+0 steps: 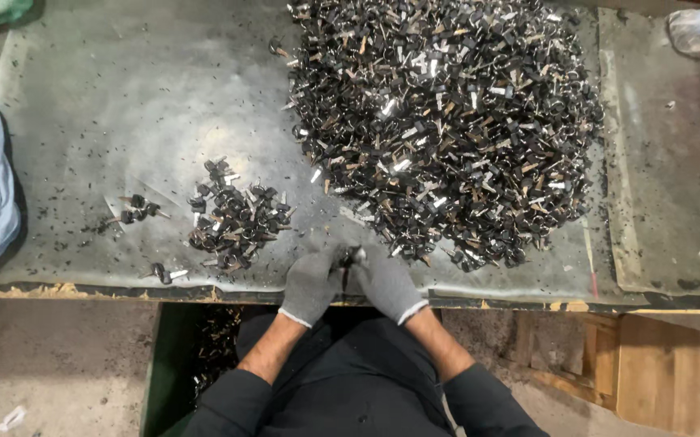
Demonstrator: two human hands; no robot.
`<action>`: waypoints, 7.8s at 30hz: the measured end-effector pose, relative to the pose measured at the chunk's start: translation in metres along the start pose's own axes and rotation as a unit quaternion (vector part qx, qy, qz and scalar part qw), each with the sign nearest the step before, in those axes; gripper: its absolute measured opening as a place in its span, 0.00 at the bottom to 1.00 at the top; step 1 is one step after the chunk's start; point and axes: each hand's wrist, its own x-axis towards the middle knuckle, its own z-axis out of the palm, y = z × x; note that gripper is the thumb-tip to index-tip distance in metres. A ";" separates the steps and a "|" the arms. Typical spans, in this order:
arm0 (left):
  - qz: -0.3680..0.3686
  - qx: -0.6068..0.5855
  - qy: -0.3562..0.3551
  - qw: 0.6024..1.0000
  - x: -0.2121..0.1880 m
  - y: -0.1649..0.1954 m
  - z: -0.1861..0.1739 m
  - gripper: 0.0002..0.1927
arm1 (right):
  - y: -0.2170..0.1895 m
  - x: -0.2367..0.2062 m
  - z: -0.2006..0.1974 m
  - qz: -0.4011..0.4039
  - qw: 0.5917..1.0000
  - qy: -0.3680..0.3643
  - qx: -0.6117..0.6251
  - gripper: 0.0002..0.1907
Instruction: The person, wearing gloves, picks small black metal components one at a time from a large pile on a workbench and places them into a separate smaller pile on the left side of the table, continuing this sorting motion throughout the episode.
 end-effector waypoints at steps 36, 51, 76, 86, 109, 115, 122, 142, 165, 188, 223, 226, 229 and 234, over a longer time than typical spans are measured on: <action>0.045 0.343 -0.083 0.935 0.067 -0.038 -0.100 0.20 | -0.007 -0.013 0.008 0.037 0.996 0.003 -0.086 0.20; -0.425 0.312 0.084 0.845 0.001 -0.050 -0.135 0.60 | 0.004 -0.011 0.009 0.038 0.994 0.038 -0.092 0.19; -0.174 0.448 0.000 0.877 0.144 -0.115 -0.180 0.42 | 0.019 0.004 0.016 0.003 1.000 0.021 0.019 0.16; -0.200 0.420 0.056 0.883 0.105 -0.112 -0.156 0.44 | 0.024 0.000 0.013 -0.024 0.997 0.067 0.027 0.17; -0.133 -0.113 -0.090 0.981 0.062 0.022 0.034 0.11 | 0.031 -0.047 0.000 0.075 0.997 0.001 -0.003 0.22; -0.017 -0.054 -0.071 0.996 0.027 0.024 0.039 0.08 | 0.026 -0.031 -0.008 0.141 0.968 -0.074 -0.195 0.14; -0.062 0.016 -0.088 0.994 0.016 -0.004 0.032 0.16 | 0.016 -0.027 -0.006 0.050 0.996 0.000 -0.070 0.21; 0.007 0.055 -0.205 0.977 0.037 -0.017 0.024 0.11 | 0.005 0.016 -0.006 0.080 0.987 -0.080 -0.118 0.17; -0.058 0.017 -0.136 0.989 0.016 -0.009 0.019 0.09 | 0.012 -0.009 0.008 0.055 0.989 -0.034 -0.131 0.15; 0.088 0.054 -0.108 0.989 0.017 -0.012 0.018 0.10 | 0.005 -0.005 0.009 0.094 0.988 -0.033 -0.115 0.16; 0.106 0.014 -0.053 0.993 0.005 -0.013 0.014 0.18 | -0.002 -0.010 0.029 0.072 0.984 -0.038 -0.157 0.10; 0.077 -0.008 -0.073 0.994 0.004 -0.014 0.013 0.16 | 0.002 0.003 0.017 0.063 0.990 -0.088 -0.090 0.14; -0.006 -0.025 -0.103 0.994 0.003 -0.012 0.007 0.16 | -0.005 0.002 0.010 0.078 0.990 -0.081 -0.080 0.14; 0.046 -0.043 -0.050 0.997 0.002 -0.009 0.007 0.17 | -0.019 -0.019 0.024 0.072 0.975 -0.034 -0.210 0.10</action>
